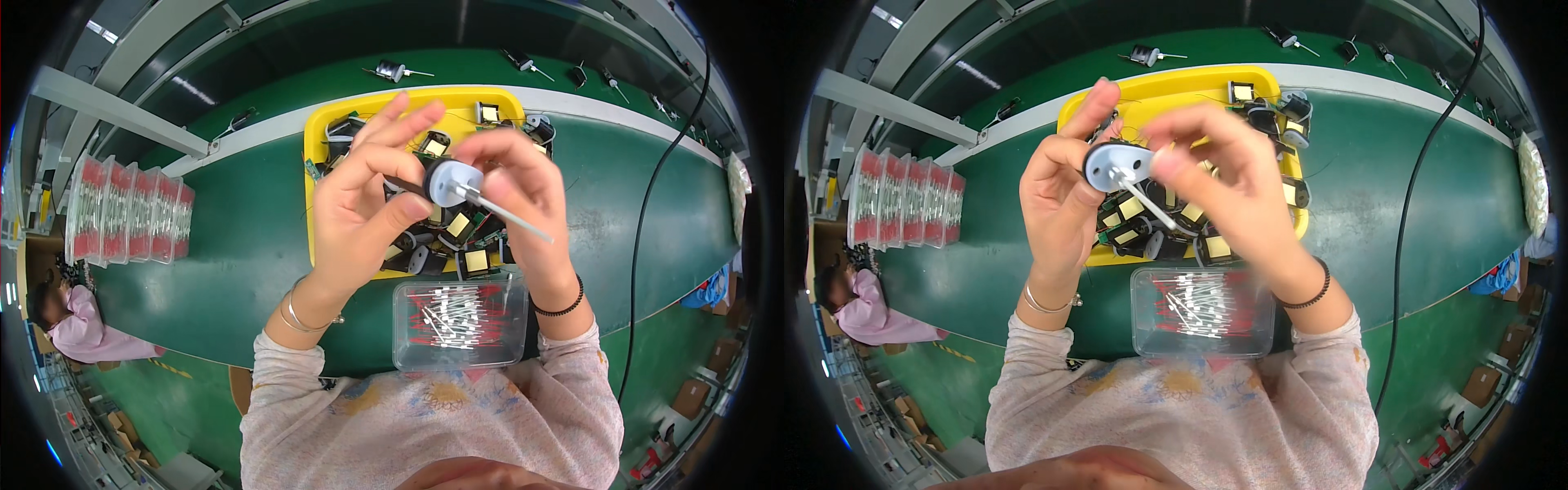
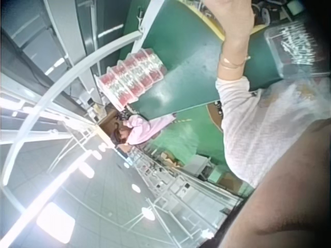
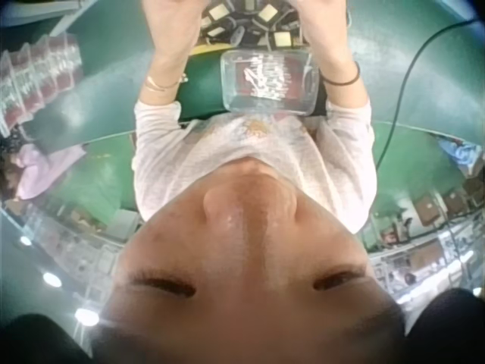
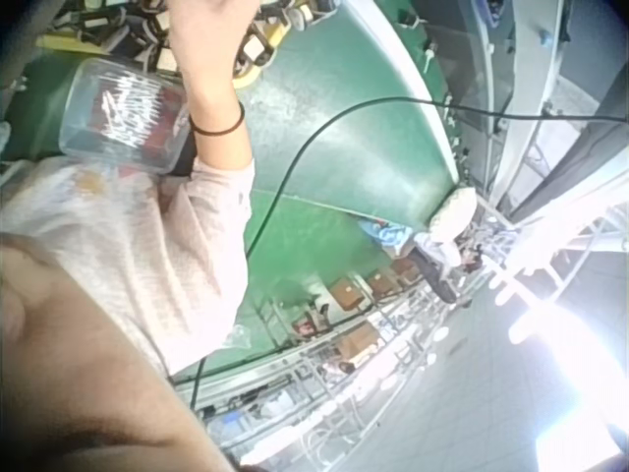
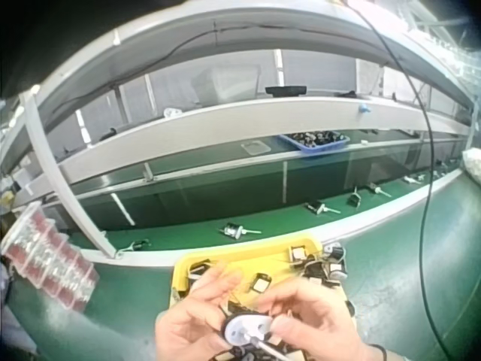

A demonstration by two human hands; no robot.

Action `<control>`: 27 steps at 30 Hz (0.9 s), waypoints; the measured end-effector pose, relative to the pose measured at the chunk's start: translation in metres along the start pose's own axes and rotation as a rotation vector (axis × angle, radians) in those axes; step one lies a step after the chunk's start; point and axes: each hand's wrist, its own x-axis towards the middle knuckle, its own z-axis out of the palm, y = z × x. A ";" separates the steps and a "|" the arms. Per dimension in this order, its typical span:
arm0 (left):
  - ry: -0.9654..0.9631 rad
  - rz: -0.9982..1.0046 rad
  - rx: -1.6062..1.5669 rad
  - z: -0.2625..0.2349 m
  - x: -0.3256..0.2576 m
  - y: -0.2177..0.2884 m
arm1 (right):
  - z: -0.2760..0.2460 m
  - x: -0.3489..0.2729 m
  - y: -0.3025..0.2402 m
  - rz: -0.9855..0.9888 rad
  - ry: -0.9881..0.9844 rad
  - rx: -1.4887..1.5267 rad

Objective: The person inserts red and white wires into small cylindrical electronic components using a thin metal tool. They pick components from a yellow tray, insert the wires, and place the finished units onto the green workbench. The process is repeated continuously throughout the video.

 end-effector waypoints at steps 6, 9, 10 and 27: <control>-0.058 0.241 0.702 -0.008 0.003 0.017 | -0.001 -0.004 -0.003 -0.183 0.032 -0.212; -0.064 0.335 0.898 -0.003 0.001 0.025 | 0.003 -0.007 -0.006 -0.357 0.062 -0.423; -0.053 0.357 0.975 -0.003 0.000 0.027 | 0.002 -0.007 -0.007 -0.415 0.055 -0.475; 0.018 0.729 0.951 -0.008 -0.012 0.010 | 0.006 -0.006 -0.012 -0.874 -0.035 -0.755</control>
